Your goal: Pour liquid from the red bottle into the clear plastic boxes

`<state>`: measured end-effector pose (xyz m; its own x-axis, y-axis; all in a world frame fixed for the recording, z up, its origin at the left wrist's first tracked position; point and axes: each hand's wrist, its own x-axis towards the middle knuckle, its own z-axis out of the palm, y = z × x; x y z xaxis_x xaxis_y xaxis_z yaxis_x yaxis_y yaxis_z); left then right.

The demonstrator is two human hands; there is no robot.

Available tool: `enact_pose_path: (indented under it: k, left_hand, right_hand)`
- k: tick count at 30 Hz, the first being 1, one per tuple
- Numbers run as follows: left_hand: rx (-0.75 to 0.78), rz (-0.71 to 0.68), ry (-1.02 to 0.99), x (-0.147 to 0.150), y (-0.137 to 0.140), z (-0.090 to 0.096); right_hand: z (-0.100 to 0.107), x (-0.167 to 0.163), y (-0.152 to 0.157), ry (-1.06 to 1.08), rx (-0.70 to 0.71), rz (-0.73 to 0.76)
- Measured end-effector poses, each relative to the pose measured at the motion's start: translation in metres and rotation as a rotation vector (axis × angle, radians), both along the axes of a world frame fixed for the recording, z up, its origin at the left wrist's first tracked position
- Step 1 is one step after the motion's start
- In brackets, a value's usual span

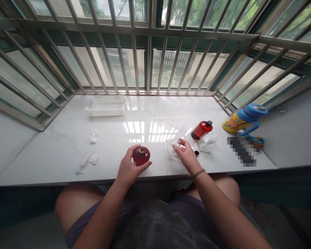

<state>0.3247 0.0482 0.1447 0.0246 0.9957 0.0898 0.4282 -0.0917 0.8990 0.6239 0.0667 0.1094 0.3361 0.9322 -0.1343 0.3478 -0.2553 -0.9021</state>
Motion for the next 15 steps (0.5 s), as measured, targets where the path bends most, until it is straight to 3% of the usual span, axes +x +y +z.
enact_pose_path:
  k: [9,15]
  left_hand:
    - [0.04,0.187,0.004,-0.016,0.034,-0.005]
    - [0.04,0.171,-0.011,-0.012,0.044,-0.014]
  right_hand:
    - [-0.013,-0.01,0.002,-0.186,0.058,0.049]
    - [-0.022,-0.003,-0.002,-0.281,0.101,0.071]
